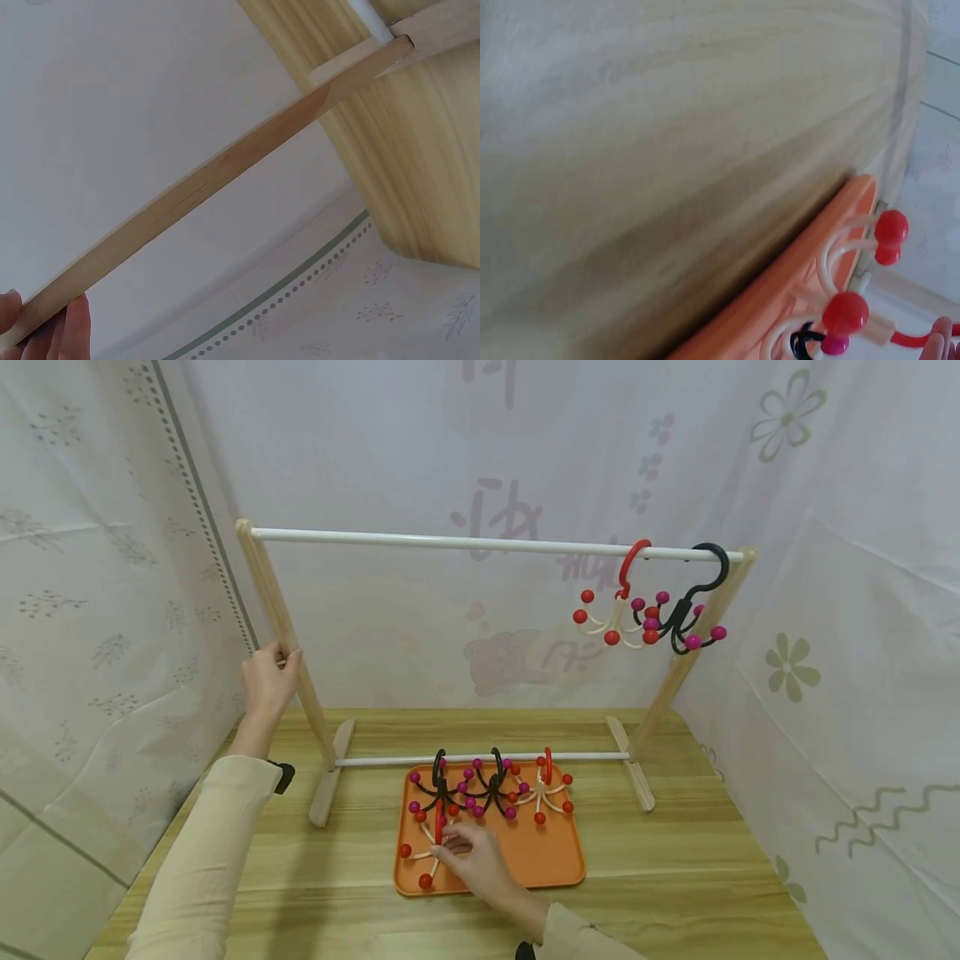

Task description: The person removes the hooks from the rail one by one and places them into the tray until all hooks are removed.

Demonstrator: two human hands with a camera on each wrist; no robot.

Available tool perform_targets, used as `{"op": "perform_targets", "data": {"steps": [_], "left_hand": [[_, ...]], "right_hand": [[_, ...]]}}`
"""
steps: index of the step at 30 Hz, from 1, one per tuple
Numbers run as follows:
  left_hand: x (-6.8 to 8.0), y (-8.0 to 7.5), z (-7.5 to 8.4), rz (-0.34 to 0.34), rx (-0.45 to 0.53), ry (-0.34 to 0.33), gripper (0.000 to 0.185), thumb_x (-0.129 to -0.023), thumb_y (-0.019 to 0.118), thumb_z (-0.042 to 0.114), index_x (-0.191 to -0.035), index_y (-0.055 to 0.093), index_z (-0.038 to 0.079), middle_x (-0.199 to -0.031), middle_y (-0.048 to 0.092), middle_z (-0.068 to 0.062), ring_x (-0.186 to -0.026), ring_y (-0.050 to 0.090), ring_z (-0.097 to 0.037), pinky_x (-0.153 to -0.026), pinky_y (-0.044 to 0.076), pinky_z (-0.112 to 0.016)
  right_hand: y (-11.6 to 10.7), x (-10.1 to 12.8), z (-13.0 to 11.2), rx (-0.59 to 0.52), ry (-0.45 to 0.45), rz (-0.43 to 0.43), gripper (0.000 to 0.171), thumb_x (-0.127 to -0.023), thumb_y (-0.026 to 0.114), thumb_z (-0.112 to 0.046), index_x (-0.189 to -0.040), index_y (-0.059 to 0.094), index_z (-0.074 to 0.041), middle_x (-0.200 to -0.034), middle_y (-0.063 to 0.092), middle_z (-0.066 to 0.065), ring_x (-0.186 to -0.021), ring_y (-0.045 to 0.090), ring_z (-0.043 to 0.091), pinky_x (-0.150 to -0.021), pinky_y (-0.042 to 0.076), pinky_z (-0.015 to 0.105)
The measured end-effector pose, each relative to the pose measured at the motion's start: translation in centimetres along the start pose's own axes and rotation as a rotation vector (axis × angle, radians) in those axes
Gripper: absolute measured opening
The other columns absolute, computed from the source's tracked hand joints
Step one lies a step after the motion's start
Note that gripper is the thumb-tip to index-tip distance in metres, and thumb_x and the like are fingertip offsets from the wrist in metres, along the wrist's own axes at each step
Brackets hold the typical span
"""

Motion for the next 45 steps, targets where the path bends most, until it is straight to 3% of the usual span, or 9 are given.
{"op": "perform_targets", "data": {"steps": [6, 14, 15, 18, 21, 25, 31, 39, 45], "left_hand": [[0.0, 0.0, -0.2, -0.008, -0.002, -0.007, 0.026, -0.093, 0.044, 0.015, -0.083, 0.051, -0.007, -0.101, 0.056, -0.031, -0.095, 0.053, -0.043, -0.077, 0.044, -0.049], [0.0, 0.1, -0.2, 0.0, 0.0, -0.005, 0.025, -0.093, 0.044, 0.015, -0.083, 0.052, -0.007, -0.1, 0.056, -0.03, -0.094, 0.054, -0.043, -0.077, 0.044, -0.049], [0.0, 0.1, -0.3, 0.001, -0.001, -0.005, 0.025, -0.093, 0.044, 0.015, -0.083, 0.052, -0.007, -0.1, 0.057, -0.03, -0.094, 0.054, -0.043, -0.077, 0.044, -0.049], [0.0, 0.1, -0.3, 0.001, -0.003, -0.005, 0.025, -0.093, 0.044, 0.015, -0.083, 0.052, -0.007, -0.099, 0.057, -0.03, -0.094, 0.054, -0.043, -0.077, 0.044, -0.049], [0.0, 0.1, -0.3, 0.001, -0.007, -0.002, 0.025, -0.093, 0.044, 0.015, -0.083, 0.052, -0.007, -0.099, 0.057, -0.03, -0.094, 0.054, -0.043, -0.077, 0.045, -0.049], [0.1, 0.1, -0.3, 0.005, -0.011, 0.005, 0.025, -0.093, 0.044, 0.015, -0.083, 0.052, -0.007, -0.1, 0.056, -0.03, -0.093, 0.054, -0.043, -0.076, 0.045, -0.05], [0.0, 0.1, -0.3, 0.008, -0.004, 0.004, 0.026, -0.093, 0.044, 0.016, -0.082, 0.051, -0.007, -0.099, 0.057, -0.031, -0.093, 0.054, -0.043, -0.075, 0.045, -0.049], [-0.1, 0.1, -0.3, 0.005, -0.008, 0.008, 0.027, -0.093, 0.044, 0.016, -0.083, 0.052, -0.007, -0.1, 0.057, -0.03, -0.094, 0.054, -0.043, -0.076, 0.045, -0.049], [-0.1, 0.1, -0.3, 0.014, -0.015, 0.018, 0.026, -0.092, 0.045, 0.016, -0.083, 0.053, -0.007, -0.099, 0.057, -0.03, -0.093, 0.055, -0.042, -0.077, 0.045, -0.049]], "right_hand": [[-1.8, -0.5, -0.1, 0.021, 0.028, 0.051, 0.02, -0.08, 0.066, -0.013, -0.096, 0.064, -0.001, -0.088, 0.062, 0.013, -0.067, 0.06, 0.012, -0.06, 0.05, 0.025], [-6.9, -3.4, 0.0, 0.076, -0.145, 0.26, 0.014, -0.084, 0.061, -0.011, -0.095, 0.064, -0.002, -0.079, 0.065, 0.009, -0.067, 0.061, 0.017, -0.056, 0.05, 0.03], [-7.7, -4.1, 2.1, 0.072, -0.171, 0.29, 0.016, -0.085, 0.06, -0.015, -0.096, 0.065, -0.004, -0.08, 0.065, 0.008, -0.067, 0.061, 0.017, -0.056, 0.05, 0.029], [-10.3, -6.0, 4.1, 0.05, -0.225, 0.341, 0.021, -0.087, 0.058, -0.023, -0.099, 0.065, -0.008, -0.08, 0.065, 0.009, -0.068, 0.062, 0.018, -0.056, 0.05, 0.031], [-12.6, -7.5, 2.5, 0.061, -0.264, 0.398, 0.022, -0.087, 0.057, -0.023, -0.099, 0.065, -0.007, -0.078, 0.065, 0.01, -0.065, 0.061, 0.018, -0.047, 0.045, 0.029], [-15.3, -8.6, -4.2, 0.092, -0.322, 0.486, 0.016, -0.085, 0.059, -0.011, -0.095, 0.065, 0.0, -0.071, 0.064, 0.014, -0.061, 0.06, 0.016, -0.041, 0.038, 0.024], [-18.1, -10.2, -9.7, 0.102, -0.455, 0.608, 0.012, -0.082, 0.056, 0.007, -0.092, 0.061, 0.012, -0.069, 0.061, 0.021, -0.062, 0.06, 0.008, -0.058, 0.047, 0.018], [-22.0, -12.3, -14.6, 0.174, -0.305, 0.714, 0.027, -0.085, 0.058, -0.008, -0.108, 0.058, 0.005, -0.096, 0.06, 0.015, -0.069, 0.059, 0.013, -0.056, 0.044, 0.016], [-24.2, -13.8, -15.1, 0.22, -0.102, 0.636, 0.049, -0.085, 0.059, -0.018, -0.129, 0.043, -0.005, -0.116, 0.049, 0.014, -0.071, 0.059, 0.015, -0.06, 0.047, 0.016]]}}
Point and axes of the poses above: each hand's wrist, its own x-axis away from the middle knuckle, its own y-axis out of the palm, z = x × y, the point moved 1 cm from there along -x, towards the middle knuckle
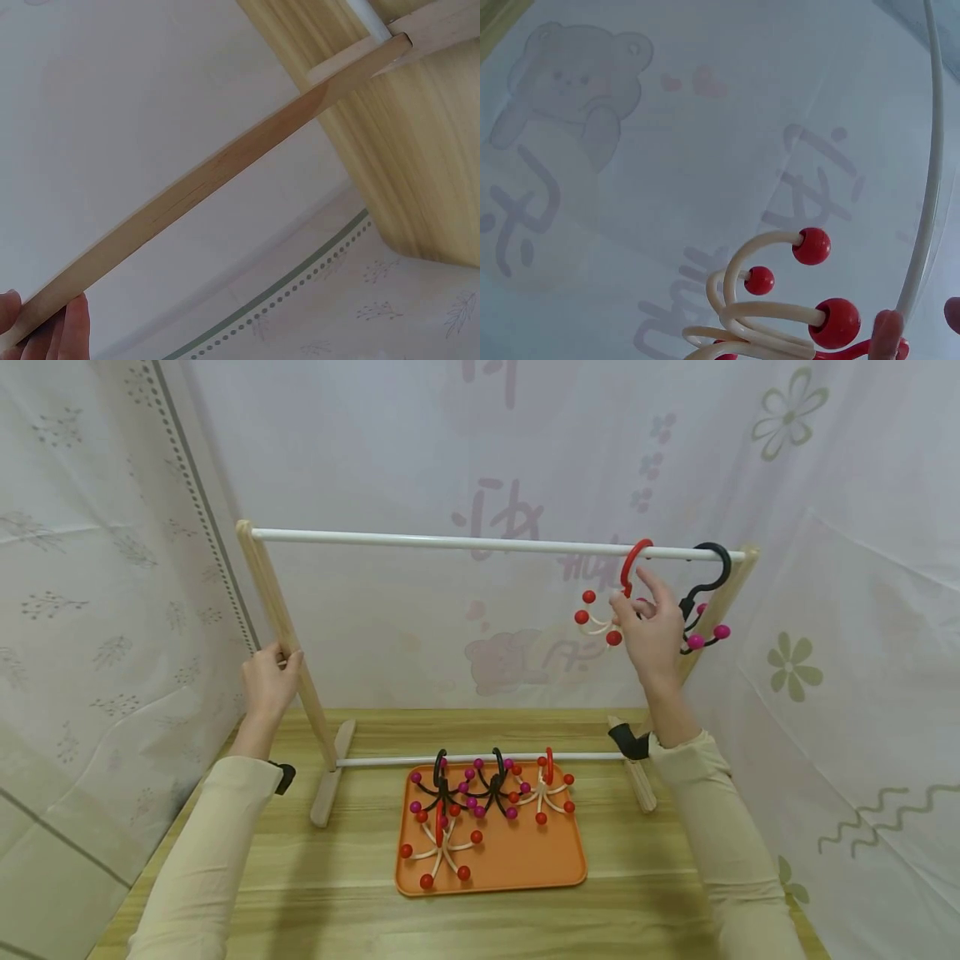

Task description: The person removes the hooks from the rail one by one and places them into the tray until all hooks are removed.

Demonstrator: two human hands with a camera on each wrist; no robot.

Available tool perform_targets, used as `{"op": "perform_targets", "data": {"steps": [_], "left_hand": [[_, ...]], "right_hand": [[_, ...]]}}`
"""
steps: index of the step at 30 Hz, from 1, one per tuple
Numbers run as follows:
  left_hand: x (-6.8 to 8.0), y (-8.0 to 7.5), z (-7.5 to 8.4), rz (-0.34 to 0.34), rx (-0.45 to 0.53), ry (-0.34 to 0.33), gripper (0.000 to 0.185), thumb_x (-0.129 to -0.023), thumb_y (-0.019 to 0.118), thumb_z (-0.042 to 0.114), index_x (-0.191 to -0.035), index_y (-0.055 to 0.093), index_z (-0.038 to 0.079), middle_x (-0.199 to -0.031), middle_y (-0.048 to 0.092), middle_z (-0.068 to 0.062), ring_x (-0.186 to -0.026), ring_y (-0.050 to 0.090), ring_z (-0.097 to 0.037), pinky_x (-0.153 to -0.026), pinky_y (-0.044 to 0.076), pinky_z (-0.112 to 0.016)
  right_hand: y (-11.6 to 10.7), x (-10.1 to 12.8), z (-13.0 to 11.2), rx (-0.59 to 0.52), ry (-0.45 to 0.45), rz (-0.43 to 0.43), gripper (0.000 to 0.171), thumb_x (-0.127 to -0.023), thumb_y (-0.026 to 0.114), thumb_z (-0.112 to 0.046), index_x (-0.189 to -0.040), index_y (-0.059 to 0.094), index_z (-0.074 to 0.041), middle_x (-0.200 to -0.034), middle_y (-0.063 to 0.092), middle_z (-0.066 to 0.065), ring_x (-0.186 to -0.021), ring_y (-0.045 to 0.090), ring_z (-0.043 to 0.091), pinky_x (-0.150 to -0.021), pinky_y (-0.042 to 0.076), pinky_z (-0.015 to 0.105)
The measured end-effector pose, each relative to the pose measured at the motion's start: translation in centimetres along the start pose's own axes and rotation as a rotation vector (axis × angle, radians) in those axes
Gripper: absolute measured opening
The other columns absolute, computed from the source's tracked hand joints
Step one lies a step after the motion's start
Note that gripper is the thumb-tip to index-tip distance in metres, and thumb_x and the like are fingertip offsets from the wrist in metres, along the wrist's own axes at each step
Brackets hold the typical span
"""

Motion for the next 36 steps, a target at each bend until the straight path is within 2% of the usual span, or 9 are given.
{"op": "perform_targets", "data": {"steps": [3, 7, 12, 19, 27, 36], "left_hand": [[0.0, 0.0, 0.0, 0.003, -0.001, 0.001, 0.026, -0.092, 0.045, 0.016, -0.083, 0.053, -0.007, -0.099, 0.057, -0.03, -0.093, 0.055, -0.042, -0.076, 0.045, -0.049], [0.0, 0.1, 0.1, 0.002, -0.001, -0.008, 0.026, -0.092, 0.045, 0.016, -0.082, 0.052, -0.007, -0.099, 0.057, -0.03, -0.093, 0.054, -0.042, -0.076, 0.045, -0.049], [0.1, 0.0, 0.3, -0.004, 0.002, -0.014, 0.026, -0.093, 0.045, 0.016, -0.082, 0.052, -0.006, -0.1, 0.057, -0.03, -0.094, 0.054, -0.042, -0.077, 0.045, -0.049], [0.1, -0.1, 0.3, 0.004, 0.002, -0.007, 0.026, -0.092, 0.045, 0.015, -0.081, 0.052, -0.007, -0.099, 0.057, -0.03, -0.093, 0.054, -0.043, -0.076, 0.045, -0.049], [0.2, -0.2, 0.2, -0.001, 0.014, -0.002, 0.025, -0.092, 0.045, 0.014, -0.081, 0.051, -0.007, -0.098, 0.057, -0.031, -0.093, 0.054, -0.043, -0.076, 0.045, -0.049], [0.1, -0.3, 0.2, -0.019, 0.018, -0.003, 0.025, -0.093, 0.044, 0.015, -0.083, 0.052, -0.007, -0.099, 0.057, -0.031, -0.094, 0.054, -0.043, -0.076, 0.045, -0.049]], "right_hand": [[-0.1, -1.2, 0.9, -0.012, 0.055, -0.06, 0.053, -0.085, 0.059, -0.022, -0.133, 0.038, -0.008, -0.124, 0.043, 0.01, -0.071, 0.059, 0.008, -0.065, 0.049, 0.02], [0.0, -2.3, 1.9, -0.001, 0.059, -0.088, 0.05, -0.085, 0.058, -0.025, -0.131, 0.042, -0.011, -0.125, 0.043, 0.005, -0.075, 0.059, 0.009, -0.065, 0.048, 0.019], [0.2, -3.1, 2.2, 0.021, 0.04, -0.057, 0.042, -0.085, 0.059, -0.023, -0.124, 0.05, -0.009, -0.118, 0.05, 0.006, -0.078, 0.059, 0.012, -0.065, 0.048, 0.017], [0.3, -3.6, 2.2, 0.03, 0.038, -0.036, 0.035, -0.085, 0.059, -0.015, -0.118, 0.054, -0.004, -0.109, 0.055, 0.014, -0.081, 0.058, 0.021, -0.065, 0.048, 0.018], [-0.2, -3.3, 1.9, 0.106, 0.024, 0.02, 0.033, -0.086, 0.058, -0.021, -0.116, 0.057, -0.008, -0.105, 0.059, 0.008, -0.084, 0.058, 0.016, -0.075, 0.048, 0.024], [-0.5, -3.4, 1.5, 0.079, 0.012, 0.064, 0.028, -0.085, 0.059, -0.02, -0.11, 0.061, -0.007, -0.099, 0.061, 0.008, -0.079, 0.059, 0.015, -0.075, 0.047, 0.024]]}}
Point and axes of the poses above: each hand's wrist, its own x-axis away from the middle knuckle, its own y-axis out of the palm, z = x × y, the point moved 1 cm from there along -x, towards the middle knuckle
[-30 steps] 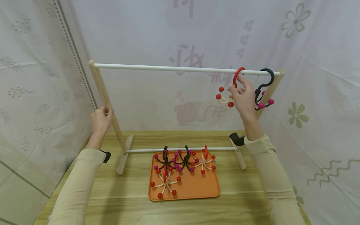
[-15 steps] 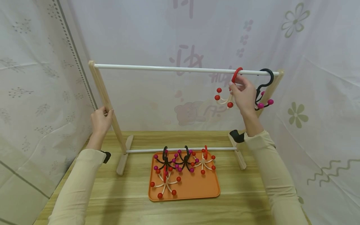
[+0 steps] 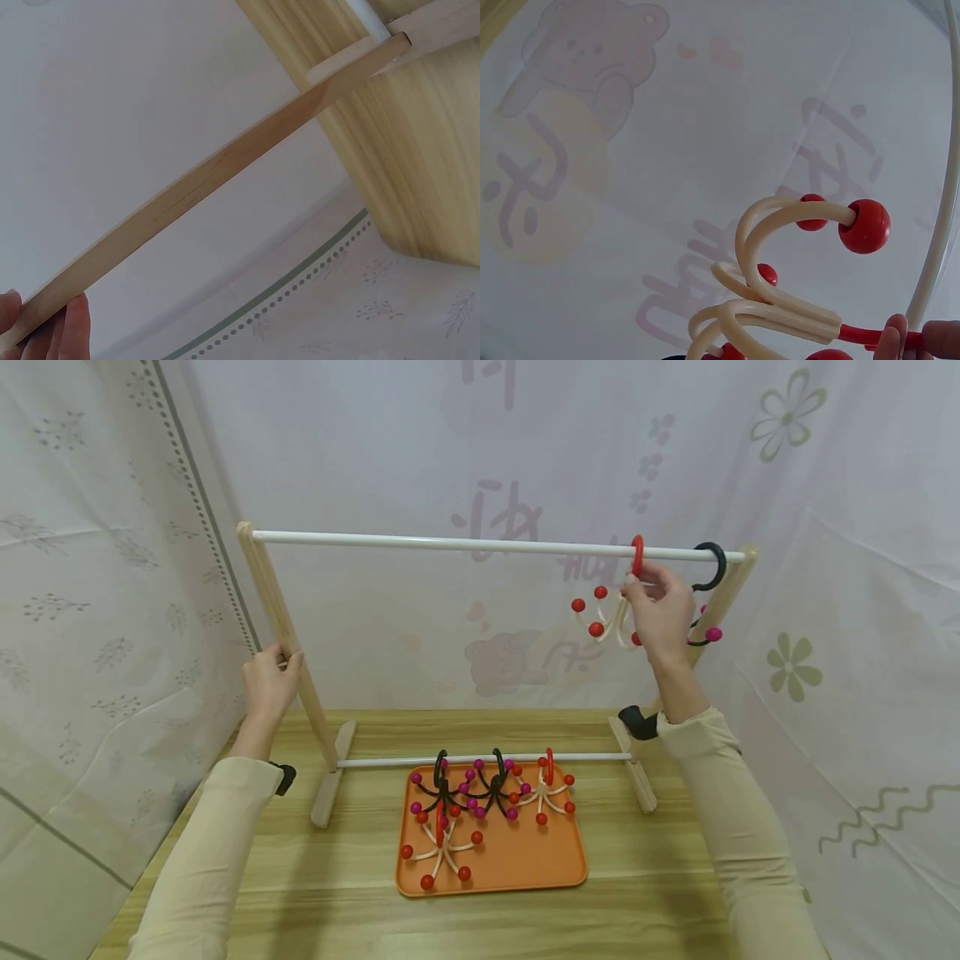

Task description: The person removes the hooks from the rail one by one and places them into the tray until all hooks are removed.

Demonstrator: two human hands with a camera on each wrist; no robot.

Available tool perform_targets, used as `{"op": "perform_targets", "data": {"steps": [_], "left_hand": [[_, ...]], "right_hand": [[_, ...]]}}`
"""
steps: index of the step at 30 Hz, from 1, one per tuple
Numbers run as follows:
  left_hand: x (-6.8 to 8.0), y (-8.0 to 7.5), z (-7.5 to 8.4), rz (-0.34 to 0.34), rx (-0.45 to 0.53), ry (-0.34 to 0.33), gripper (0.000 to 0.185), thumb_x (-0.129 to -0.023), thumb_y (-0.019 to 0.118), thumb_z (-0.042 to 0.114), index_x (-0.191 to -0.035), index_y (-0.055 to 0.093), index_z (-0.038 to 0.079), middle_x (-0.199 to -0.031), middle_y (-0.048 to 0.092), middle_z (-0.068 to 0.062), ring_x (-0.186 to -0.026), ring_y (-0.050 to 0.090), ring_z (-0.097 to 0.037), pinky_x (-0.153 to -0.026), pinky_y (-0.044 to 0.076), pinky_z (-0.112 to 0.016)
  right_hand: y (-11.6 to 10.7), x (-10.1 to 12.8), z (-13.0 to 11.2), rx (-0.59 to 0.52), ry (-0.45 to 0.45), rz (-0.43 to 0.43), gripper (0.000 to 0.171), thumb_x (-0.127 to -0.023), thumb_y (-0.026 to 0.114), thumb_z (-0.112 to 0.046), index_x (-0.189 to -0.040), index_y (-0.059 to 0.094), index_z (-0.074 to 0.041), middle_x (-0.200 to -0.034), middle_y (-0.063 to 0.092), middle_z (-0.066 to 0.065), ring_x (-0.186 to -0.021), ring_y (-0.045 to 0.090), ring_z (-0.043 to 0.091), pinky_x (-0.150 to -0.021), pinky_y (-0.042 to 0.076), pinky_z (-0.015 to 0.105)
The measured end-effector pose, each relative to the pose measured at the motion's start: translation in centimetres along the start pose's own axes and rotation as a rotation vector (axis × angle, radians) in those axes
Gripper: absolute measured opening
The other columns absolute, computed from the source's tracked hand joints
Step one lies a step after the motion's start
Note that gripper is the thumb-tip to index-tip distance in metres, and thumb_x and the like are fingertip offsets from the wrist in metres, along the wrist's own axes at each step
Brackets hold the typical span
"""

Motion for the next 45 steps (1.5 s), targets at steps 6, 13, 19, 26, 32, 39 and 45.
{"op": "perform_targets", "data": {"steps": [6, 13, 19, 26, 32, 39, 45], "left_hand": [[0.0, 0.0, -0.1, 0.008, 0.011, 0.001, 0.025, -0.092, 0.044, 0.013, -0.08, 0.051, -0.007, -0.098, 0.057, -0.031, -0.093, 0.054, -0.043, -0.076, 0.045, -0.049], [0.0, 0.0, 0.0, 0.007, 0.004, 0.0, 0.025, -0.092, 0.044, 0.014, -0.081, 0.051, -0.007, -0.099, 0.056, -0.031, -0.093, 0.054, -0.043, -0.075, 0.045, -0.049], [0.0, 0.0, -0.1, 0.012, -0.006, 0.003, 0.025, -0.092, 0.044, 0.015, -0.081, 0.051, -0.007, -0.099, 0.057, -0.03, -0.093, 0.054, -0.043, -0.076, 0.045, -0.049], [-0.1, 0.1, -0.1, 0.009, -0.006, -0.008, 0.025, -0.092, 0.044, 0.015, -0.082, 0.052, -0.007, -0.1, 0.057, -0.03, -0.094, 0.054, -0.042, -0.076, 0.045, -0.049], [0.0, 0.0, 0.0, 0.002, -0.001, -0.012, 0.026, -0.092, 0.044, 0.015, -0.083, 0.052, -0.007, -0.101, 0.057, -0.03, -0.094, 0.054, -0.042, -0.076, 0.045, -0.049], [0.0, 0.0, 0.0, 0.004, -0.01, -0.006, 0.026, -0.093, 0.044, 0.016, -0.083, 0.053, -0.008, -0.099, 0.057, -0.03, -0.093, 0.054, -0.042, -0.077, 0.045, -0.049], [0.0, -0.1, 0.0, 0.009, -0.01, -0.003, 0.026, -0.092, 0.045, 0.015, -0.083, 0.053, -0.008, -0.099, 0.057, -0.03, -0.093, 0.054, -0.042, -0.076, 0.045, -0.049]], "right_hand": [[-0.2, -0.1, -0.4, -0.022, -0.015, 0.012, 0.028, -0.085, 0.059, -0.02, -0.11, 0.061, -0.007, -0.1, 0.061, 0.007, -0.081, 0.059, 0.016, -0.078, 0.046, 0.024], [-0.7, 0.5, -0.9, -0.058, -0.032, 0.003, 0.025, -0.085, 0.059, -0.016, -0.108, 0.061, -0.006, -0.099, 0.061, 0.008, -0.081, 0.06, 0.016, -0.076, 0.047, 0.022], [-1.2, 1.8, -1.8, -0.097, -0.1, -0.014, 0.026, -0.085, 0.059, -0.016, -0.108, 0.06, -0.004, -0.098, 0.062, 0.006, -0.081, 0.06, 0.014, -0.077, 0.047, 0.023], [-1.4, 4.4, -3.9, -0.215, -0.159, -0.059, 0.023, -0.084, 0.058, -0.003, -0.103, 0.057, 0.009, -0.093, 0.063, 0.015, -0.076, 0.061, 0.017, -0.077, 0.047, 0.024], [-1.5, 6.3, -3.9, -0.175, -0.145, -0.098, 0.023, -0.085, 0.057, -0.006, -0.104, 0.058, 0.006, -0.095, 0.061, 0.021, -0.08, 0.061, 0.014, -0.079, 0.046, 0.025], [-1.3, 8.1, -3.2, -0.135, -0.146, -0.139, 0.023, -0.085, 0.057, -0.004, -0.104, 0.056, 0.01, -0.095, 0.06, 0.026, -0.08, 0.06, 0.012, -0.078, 0.045, 0.023], [-1.2, 9.1, -1.6, -0.19, -0.134, -0.182, 0.022, -0.084, 0.058, 0.0, -0.102, 0.056, 0.012, -0.093, 0.059, 0.028, -0.077, 0.061, 0.013, -0.075, 0.047, 0.021]]}}
Point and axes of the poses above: each hand's wrist, its own x-axis away from the middle knuckle, its own y-axis out of the palm, z = x × y, the point moved 1 cm from there along -x, towards the middle knuckle
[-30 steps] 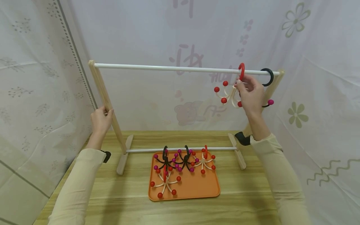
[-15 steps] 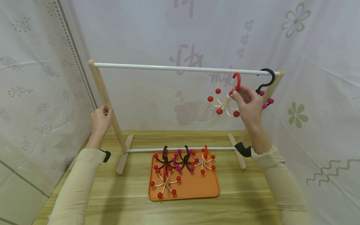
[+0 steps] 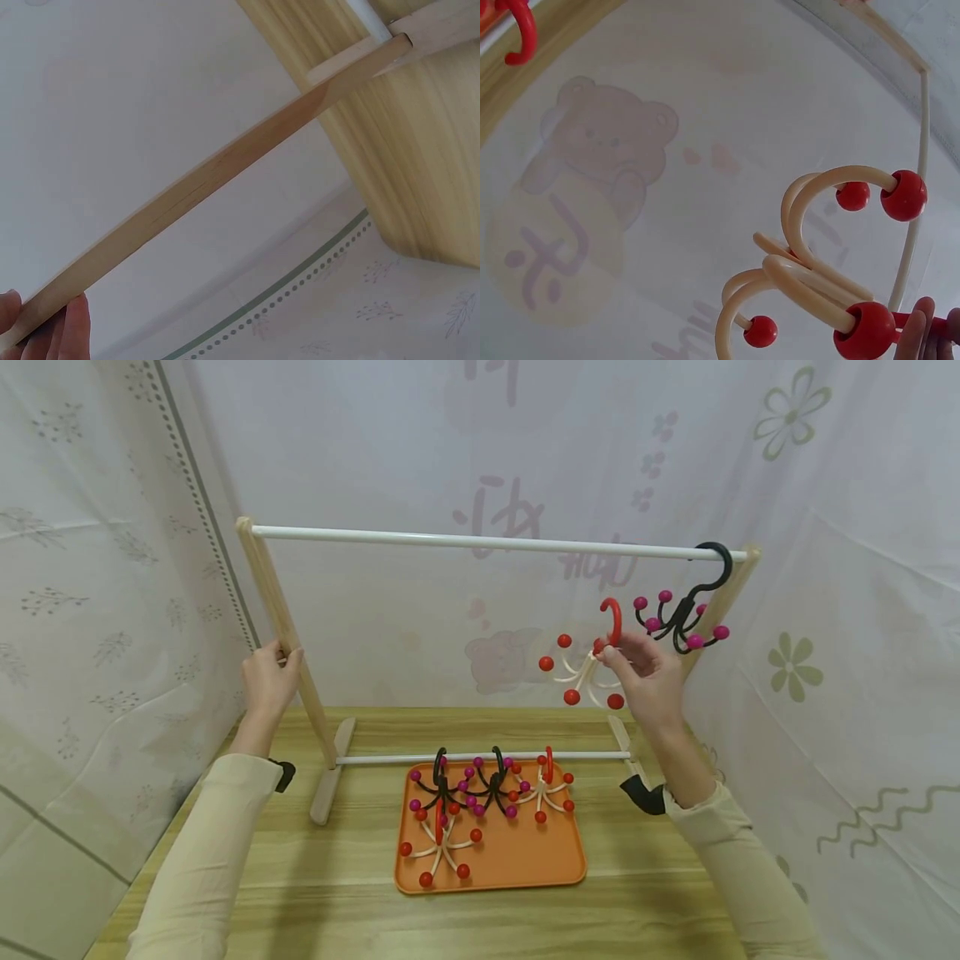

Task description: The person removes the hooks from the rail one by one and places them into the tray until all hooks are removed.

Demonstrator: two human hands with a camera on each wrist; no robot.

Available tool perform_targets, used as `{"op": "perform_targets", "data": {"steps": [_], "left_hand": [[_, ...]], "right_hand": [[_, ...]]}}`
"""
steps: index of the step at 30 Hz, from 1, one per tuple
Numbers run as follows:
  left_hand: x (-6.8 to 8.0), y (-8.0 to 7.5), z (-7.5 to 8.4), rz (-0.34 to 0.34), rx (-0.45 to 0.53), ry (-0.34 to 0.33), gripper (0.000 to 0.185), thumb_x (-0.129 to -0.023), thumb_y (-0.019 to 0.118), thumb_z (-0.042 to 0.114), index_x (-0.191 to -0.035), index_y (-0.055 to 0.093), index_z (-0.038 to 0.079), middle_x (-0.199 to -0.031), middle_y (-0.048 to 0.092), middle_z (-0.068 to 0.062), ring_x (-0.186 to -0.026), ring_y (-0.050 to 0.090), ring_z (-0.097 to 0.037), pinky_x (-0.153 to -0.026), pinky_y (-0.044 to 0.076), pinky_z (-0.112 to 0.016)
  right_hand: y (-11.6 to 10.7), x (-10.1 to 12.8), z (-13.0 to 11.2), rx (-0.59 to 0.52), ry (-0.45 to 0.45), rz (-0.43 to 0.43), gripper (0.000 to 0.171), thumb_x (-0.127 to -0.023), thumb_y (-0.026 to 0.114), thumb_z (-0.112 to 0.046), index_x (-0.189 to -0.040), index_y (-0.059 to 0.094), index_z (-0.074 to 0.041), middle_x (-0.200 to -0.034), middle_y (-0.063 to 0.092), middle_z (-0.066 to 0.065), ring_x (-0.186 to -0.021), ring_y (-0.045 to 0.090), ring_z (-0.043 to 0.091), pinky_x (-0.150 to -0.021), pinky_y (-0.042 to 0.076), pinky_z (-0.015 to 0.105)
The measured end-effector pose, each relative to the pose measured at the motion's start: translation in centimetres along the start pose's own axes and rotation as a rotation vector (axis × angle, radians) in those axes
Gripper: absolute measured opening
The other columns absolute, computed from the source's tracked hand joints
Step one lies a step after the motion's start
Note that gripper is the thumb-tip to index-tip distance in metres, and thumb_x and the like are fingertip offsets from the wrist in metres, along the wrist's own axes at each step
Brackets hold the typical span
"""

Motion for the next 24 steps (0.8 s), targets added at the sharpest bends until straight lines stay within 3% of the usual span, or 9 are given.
{"op": "perform_targets", "data": {"steps": [10, 15, 24], "left_hand": [[0.0, -0.1, 0.1, -0.008, -0.006, -0.01, 0.026, -0.092, 0.045, 0.016, -0.084, 0.053, -0.007, -0.101, 0.056, -0.03, -0.094, 0.054, -0.042, -0.076, 0.045, -0.049], [0.0, -0.1, 0.0, 0.0, 0.0, -0.003, 0.025, -0.092, 0.045, 0.015, -0.083, 0.053, -0.007, -0.101, 0.056, -0.03, -0.093, 0.054, -0.043, -0.076, 0.044, -0.05], [-0.1, 0.0, 0.0, 0.015, 0.009, -0.002, 0.025, -0.092, 0.046, 0.015, -0.082, 0.052, -0.007, -0.099, 0.057, -0.031, -0.093, 0.054, -0.043, -0.076, 0.044, -0.05]], "right_hand": [[-0.4, 1.9, 3.6, -0.025, 0.096, -0.086, 0.027, -0.083, 0.062, -0.011, -0.105, 0.057, 0.006, -0.095, 0.062, 0.019, -0.08, 0.061, 0.019, -0.076, 0.047, 0.022], [-0.1, 3.1, 4.5, -0.057, 0.095, -0.143, 0.024, -0.083, 0.061, -0.008, -0.103, 0.058, 0.006, -0.093, 0.062, 0.02, -0.078, 0.061, 0.017, -0.073, 0.048, 0.023], [1.0, 4.9, 3.5, -0.105, 0.111, -0.241, 0.017, -0.081, 0.058, 0.007, -0.097, 0.056, 0.014, -0.087, 0.059, 0.03, -0.075, 0.061, 0.013, -0.068, 0.049, 0.022]]}}
Point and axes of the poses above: each hand's wrist, its own x-axis away from the middle knuckle, its own y-axis out of the palm, z = x × y, the point moved 1 cm from there along -x, towards the middle knuckle
